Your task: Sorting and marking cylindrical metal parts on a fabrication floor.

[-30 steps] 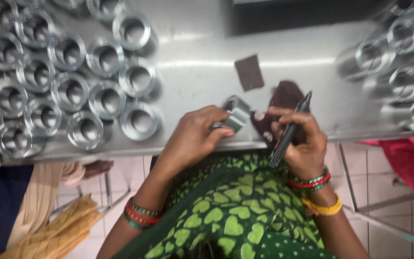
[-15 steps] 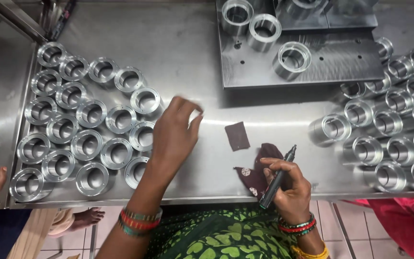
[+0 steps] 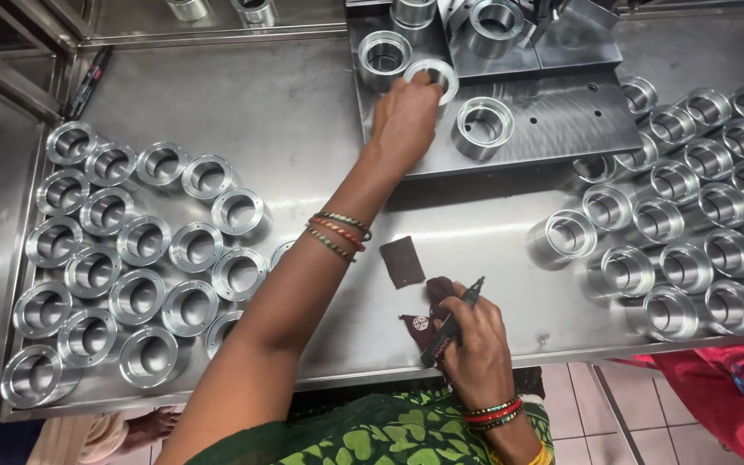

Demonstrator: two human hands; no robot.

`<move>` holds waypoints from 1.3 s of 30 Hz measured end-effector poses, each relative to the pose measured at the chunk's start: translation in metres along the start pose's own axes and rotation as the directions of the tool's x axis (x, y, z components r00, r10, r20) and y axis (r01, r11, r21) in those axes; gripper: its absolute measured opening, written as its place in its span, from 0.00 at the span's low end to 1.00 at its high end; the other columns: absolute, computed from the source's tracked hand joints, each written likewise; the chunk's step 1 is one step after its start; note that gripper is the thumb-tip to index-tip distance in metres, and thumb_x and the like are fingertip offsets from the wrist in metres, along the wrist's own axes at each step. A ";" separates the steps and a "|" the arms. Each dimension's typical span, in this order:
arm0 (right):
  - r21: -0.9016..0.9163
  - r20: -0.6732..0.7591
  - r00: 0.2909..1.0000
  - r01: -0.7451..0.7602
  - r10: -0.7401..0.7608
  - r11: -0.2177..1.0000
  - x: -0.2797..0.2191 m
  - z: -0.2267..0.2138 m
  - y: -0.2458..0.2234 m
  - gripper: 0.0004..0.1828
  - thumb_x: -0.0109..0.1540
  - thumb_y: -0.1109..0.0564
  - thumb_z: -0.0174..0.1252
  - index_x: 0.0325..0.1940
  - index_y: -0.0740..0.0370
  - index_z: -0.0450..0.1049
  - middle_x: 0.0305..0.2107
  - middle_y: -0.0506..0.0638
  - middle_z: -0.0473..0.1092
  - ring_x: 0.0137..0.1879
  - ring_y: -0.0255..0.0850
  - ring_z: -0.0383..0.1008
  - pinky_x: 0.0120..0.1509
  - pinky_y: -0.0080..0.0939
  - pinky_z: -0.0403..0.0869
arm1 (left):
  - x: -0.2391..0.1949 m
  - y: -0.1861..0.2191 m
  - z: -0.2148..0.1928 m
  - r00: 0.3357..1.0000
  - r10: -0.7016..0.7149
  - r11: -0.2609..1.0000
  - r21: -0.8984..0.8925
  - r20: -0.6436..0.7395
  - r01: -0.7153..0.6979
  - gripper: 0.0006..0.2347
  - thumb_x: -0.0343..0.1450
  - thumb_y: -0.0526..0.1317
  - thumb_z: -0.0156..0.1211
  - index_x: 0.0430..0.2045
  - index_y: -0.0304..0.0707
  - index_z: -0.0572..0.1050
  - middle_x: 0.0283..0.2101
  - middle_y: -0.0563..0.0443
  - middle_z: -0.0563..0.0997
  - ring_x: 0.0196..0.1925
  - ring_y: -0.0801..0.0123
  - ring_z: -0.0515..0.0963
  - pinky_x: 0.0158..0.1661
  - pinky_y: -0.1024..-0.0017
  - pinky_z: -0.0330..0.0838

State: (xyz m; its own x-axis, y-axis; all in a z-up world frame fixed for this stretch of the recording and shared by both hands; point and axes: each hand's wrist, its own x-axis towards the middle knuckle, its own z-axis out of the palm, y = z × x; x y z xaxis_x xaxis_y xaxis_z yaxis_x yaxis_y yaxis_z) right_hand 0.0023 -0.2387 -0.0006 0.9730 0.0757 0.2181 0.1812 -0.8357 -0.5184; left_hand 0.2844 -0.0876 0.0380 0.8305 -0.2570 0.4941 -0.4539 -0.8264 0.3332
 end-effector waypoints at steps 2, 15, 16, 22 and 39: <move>0.043 -0.012 1.000 -0.001 0.002 0.999 0.000 -0.003 0.001 0.23 0.50 0.69 0.62 0.49 0.59 0.73 0.57 0.56 0.73 0.64 0.55 0.68 0.62 0.52 0.72 | -0.016 0.007 -0.020 0.995 -0.059 0.998 -0.022 0.075 0.061 0.07 0.67 0.30 0.60 0.35 0.33 0.81 0.45 0.41 0.80 0.46 0.52 0.81 0.44 0.57 0.76; 0.770 -0.003 0.957 -0.182 0.289 0.612 0.018 -0.021 0.021 0.11 0.64 0.72 0.57 0.48 0.63 0.71 0.49 0.54 0.75 0.46 0.36 0.77 0.49 0.36 0.78 | -0.233 0.033 -0.121 0.820 -0.245 0.547 -0.625 0.517 0.557 0.12 0.65 0.42 0.72 0.38 0.37 0.84 0.35 0.56 0.82 0.35 0.76 0.75 0.38 0.75 0.69; 0.778 -0.064 0.948 -0.148 0.311 0.610 0.019 -0.027 0.005 0.11 0.66 0.71 0.58 0.49 0.62 0.69 0.51 0.55 0.74 0.47 0.36 0.77 0.49 0.36 0.78 | -0.244 0.036 -0.118 0.799 -0.262 0.454 -0.662 0.541 0.597 0.11 0.65 0.40 0.72 0.38 0.36 0.84 0.34 0.58 0.79 0.34 0.79 0.71 0.37 0.78 0.67; 0.139 -0.094 0.853 0.521 -0.513 0.842 0.003 -0.003 -0.046 0.26 0.50 0.72 0.60 0.49 0.53 0.70 0.55 0.62 0.72 0.62 0.58 0.72 0.66 0.56 0.73 | -0.271 0.045 -0.096 0.788 -0.205 0.308 -0.726 0.581 0.615 0.08 0.67 0.34 0.71 0.37 0.34 0.84 0.32 0.60 0.73 0.32 0.81 0.66 0.36 0.79 0.63; 0.839 0.177 0.984 -0.160 0.017 0.521 -0.003 0.011 -0.006 0.23 0.60 0.73 0.53 0.57 0.60 0.61 0.56 0.60 0.72 0.67 0.47 0.75 0.71 0.45 0.75 | -0.261 0.056 -0.103 0.812 -0.027 0.243 -0.784 0.584 0.572 0.13 0.65 0.38 0.73 0.40 0.33 0.84 0.39 0.56 0.81 0.37 0.79 0.72 0.39 0.78 0.68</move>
State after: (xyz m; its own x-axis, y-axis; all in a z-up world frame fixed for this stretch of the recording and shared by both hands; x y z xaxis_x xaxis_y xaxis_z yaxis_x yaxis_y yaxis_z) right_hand 0.0001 -0.2281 -0.0076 0.9859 0.1568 0.0592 0.0585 0.0089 -0.9982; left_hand 0.0092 -0.0148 0.0105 0.8748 -0.4783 -0.0768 0.1117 0.0448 0.9927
